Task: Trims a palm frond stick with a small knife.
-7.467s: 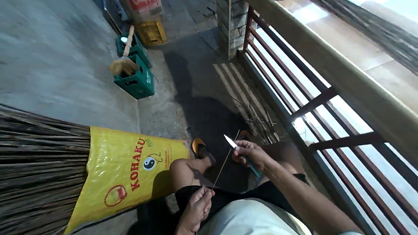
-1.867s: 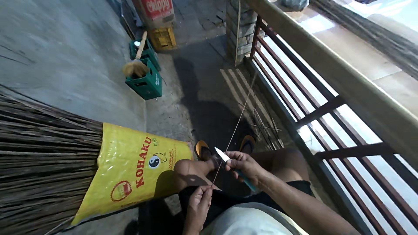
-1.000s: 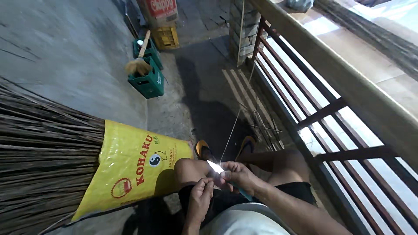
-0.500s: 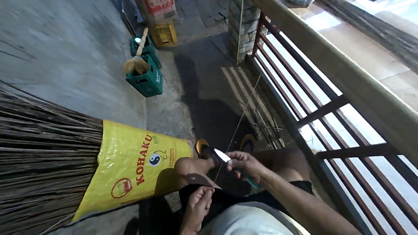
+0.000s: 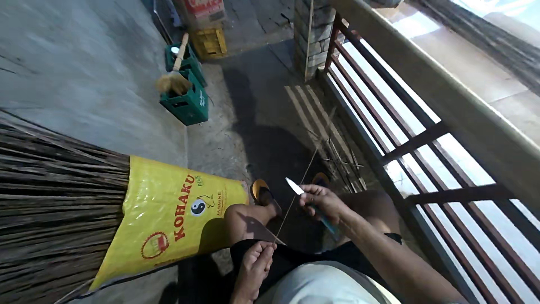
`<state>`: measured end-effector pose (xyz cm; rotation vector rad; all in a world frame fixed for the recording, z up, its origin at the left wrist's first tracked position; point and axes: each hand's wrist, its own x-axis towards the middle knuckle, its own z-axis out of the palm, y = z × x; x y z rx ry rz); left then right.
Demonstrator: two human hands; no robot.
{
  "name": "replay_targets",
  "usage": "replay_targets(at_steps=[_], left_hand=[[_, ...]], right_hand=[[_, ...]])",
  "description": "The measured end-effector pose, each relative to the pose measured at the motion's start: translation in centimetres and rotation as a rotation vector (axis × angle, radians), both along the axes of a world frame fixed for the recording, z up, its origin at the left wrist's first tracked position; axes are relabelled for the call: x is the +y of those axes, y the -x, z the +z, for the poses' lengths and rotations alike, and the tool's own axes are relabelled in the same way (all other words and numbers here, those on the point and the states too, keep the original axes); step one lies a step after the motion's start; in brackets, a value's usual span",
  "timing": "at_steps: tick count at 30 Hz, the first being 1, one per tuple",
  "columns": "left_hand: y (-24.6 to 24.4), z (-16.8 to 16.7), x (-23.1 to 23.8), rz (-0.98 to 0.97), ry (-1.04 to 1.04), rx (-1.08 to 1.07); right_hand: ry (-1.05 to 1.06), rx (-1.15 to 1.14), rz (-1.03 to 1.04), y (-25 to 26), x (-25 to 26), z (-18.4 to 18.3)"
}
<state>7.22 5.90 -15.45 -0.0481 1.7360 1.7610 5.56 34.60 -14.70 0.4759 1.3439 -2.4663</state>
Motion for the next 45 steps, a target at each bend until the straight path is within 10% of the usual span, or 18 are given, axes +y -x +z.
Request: replay_targets(at_steps=[45], left_hand=[[0.6, -0.5, 2.4, 0.059, 0.097, 0.276]], right_hand=[[0.020, 0.101, 0.217, -2.1, -4.4, 1.1]])
